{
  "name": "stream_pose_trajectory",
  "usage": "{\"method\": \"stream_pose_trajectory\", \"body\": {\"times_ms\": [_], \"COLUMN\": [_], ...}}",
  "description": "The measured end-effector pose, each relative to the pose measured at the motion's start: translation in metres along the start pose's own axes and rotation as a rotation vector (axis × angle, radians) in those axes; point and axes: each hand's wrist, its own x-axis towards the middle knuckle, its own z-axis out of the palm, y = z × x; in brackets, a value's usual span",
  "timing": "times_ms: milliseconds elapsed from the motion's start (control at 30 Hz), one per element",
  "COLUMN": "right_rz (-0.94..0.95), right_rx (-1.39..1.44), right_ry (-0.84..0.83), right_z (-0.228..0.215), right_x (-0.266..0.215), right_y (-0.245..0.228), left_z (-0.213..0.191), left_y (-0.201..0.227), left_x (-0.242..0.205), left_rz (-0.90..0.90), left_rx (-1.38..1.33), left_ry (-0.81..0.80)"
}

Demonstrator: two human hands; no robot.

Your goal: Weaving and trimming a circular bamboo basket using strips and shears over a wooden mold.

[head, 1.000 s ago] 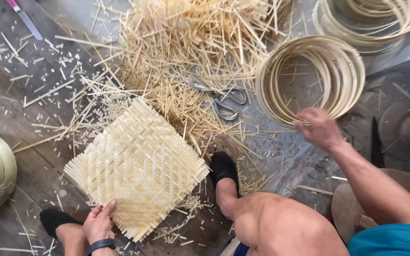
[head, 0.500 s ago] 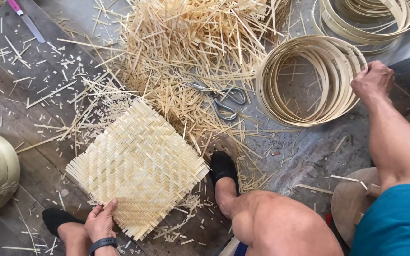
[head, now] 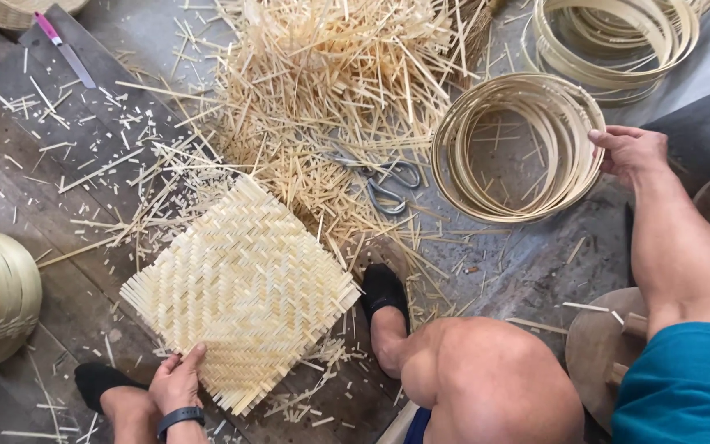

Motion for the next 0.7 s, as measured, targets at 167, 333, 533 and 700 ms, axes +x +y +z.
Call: {"method": "stream_pose_trajectory", "body": {"times_ms": [167,333,533,700], "right_rz": [0.022,0.015,-0.444,-0.768], "right_rx": [-0.086,-0.033,-0.222,-0.426], "right_ry": [-0.053,-0.046,0.227,0.229], "right_z": [-0.002,-0.007,-0.005,0.002], "right_x": [-0.042,-0.044,-0.054,-0.054], "right_y": [-0.047,-0.061,-0.075,-0.105], "left_z": [0.005,0.007,0.006,0.009], "left_y": [0.01,0.018,0.017,0.068], "left_x": [-0.005,-0.007,-0.007,-0.043], "left_rz": [-0.043,-0.023,0.023,0.068], "left_rx": [0.054,0.036,0.069,0.14], "left_ry": [0.028,0.026,0.031,0.047]}}
